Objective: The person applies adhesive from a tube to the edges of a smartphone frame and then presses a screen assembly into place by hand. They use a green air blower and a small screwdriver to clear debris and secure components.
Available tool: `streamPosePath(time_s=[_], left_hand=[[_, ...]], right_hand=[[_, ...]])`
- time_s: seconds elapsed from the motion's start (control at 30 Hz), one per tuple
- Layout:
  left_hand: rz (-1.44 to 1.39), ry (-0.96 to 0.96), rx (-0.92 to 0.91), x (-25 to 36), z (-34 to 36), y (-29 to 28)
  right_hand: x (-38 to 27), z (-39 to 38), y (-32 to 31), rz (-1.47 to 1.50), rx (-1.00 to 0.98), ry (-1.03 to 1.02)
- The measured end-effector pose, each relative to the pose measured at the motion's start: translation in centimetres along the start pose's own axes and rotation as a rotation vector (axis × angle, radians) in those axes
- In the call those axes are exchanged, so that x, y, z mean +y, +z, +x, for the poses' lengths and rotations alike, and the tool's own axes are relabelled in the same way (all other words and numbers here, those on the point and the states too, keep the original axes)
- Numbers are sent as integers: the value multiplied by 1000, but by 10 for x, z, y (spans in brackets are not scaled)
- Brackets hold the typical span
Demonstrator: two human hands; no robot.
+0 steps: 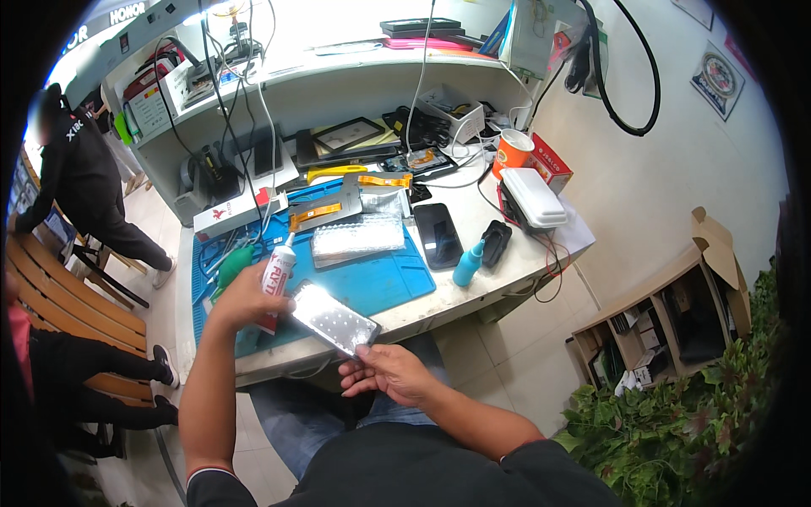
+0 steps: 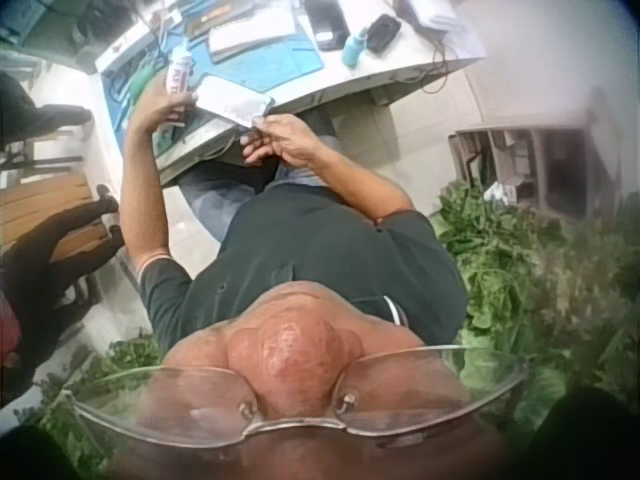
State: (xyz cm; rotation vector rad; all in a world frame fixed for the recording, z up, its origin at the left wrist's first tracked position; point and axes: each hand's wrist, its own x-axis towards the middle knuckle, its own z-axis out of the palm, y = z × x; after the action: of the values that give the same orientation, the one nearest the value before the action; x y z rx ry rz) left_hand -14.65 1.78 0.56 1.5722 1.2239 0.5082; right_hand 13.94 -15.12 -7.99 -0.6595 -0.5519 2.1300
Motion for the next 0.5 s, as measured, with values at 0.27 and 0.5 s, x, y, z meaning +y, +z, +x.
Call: streamPosePath(time_s=[0.27,0.5], left_hand=[[404,66,76,28,21,3],[415,56,136,31,20,12]], right_hand=[[4,13,11,-101,3,32],[16,25,15,-182,12,59]])
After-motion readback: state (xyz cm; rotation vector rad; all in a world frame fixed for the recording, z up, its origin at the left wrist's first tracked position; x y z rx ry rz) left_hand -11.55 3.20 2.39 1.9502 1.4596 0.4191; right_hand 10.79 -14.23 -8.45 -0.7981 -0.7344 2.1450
